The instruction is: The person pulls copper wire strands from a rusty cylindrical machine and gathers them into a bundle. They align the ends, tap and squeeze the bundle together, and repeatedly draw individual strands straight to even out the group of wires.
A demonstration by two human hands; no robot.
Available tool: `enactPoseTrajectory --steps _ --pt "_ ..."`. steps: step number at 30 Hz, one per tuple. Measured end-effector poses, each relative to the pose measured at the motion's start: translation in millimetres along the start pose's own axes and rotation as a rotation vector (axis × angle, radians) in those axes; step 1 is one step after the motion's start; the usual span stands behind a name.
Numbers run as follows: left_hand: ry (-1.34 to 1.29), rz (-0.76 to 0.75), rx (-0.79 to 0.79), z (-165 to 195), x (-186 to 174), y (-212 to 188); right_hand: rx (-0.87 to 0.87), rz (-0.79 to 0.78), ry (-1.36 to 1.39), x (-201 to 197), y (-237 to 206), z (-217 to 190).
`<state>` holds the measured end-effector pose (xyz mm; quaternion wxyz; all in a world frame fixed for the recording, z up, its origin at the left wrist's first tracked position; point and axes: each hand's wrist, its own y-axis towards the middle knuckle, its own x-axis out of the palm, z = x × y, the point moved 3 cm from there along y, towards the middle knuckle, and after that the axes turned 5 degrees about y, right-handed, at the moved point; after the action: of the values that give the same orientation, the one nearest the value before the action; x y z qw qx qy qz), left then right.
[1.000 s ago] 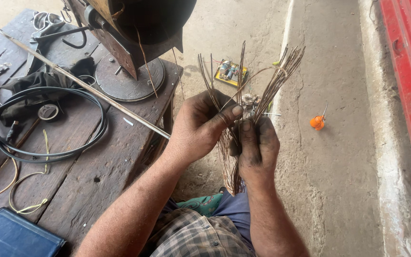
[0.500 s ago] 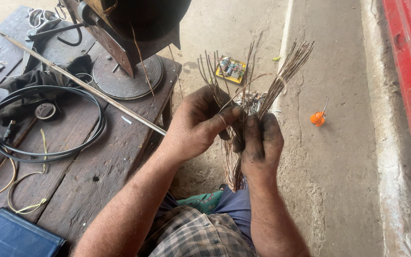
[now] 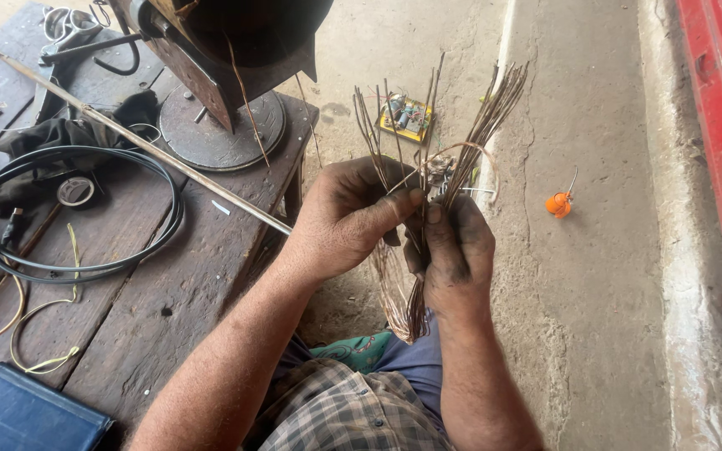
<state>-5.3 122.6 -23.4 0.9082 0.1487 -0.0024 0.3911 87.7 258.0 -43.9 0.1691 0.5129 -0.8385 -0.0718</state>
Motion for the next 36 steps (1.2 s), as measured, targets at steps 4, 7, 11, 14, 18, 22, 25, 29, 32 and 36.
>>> enactPoseTrajectory --steps 4,7,11,14,18,22,25,29,32,36 --pt "-0.04 0.012 0.084 -2.3 0.6 -1.5 0.058 -0.027 0.072 0.3 0.8 1.1" --pt "-0.053 0.028 0.108 -3.5 1.4 -2.2 0.025 -0.026 0.013 2.5 0.9 -0.7" --pt "-0.121 0.014 0.098 -2.0 1.0 -0.8 -0.055 0.001 -0.21 6.4 -0.3 -4.6" --pt "-0.181 0.001 0.065 -0.1 1.9 -0.9 -0.1 0.007 -0.29 8.4 -0.6 -7.4" --pt "-0.151 0.061 0.05 1.5 5.3 -4.3 -0.141 -0.027 -0.235 10.4 -1.3 -9.4" --pt "-0.053 0.119 0.082 3.1 6.4 -6.4 -0.17 -0.037 -0.179 12.3 -1.6 -8.2" --pt "-0.013 0.089 0.131 5.1 5.2 -5.9 -0.178 -0.055 -0.177 12.6 -2.7 -7.6" --pt "-0.006 0.09 0.164 5.7 2.7 -6.8 -0.186 -0.069 -0.242 12.1 -5.8 -7.4" --pt "0.004 0.065 0.14 3.9 4.1 -8.4 -0.186 -0.115 -0.22 11.6 -6.3 -7.1" --pt "-0.086 0.084 0.063 1.0 5.1 -8.6 -0.083 -0.099 -0.049 7.3 -4.9 -3.7"
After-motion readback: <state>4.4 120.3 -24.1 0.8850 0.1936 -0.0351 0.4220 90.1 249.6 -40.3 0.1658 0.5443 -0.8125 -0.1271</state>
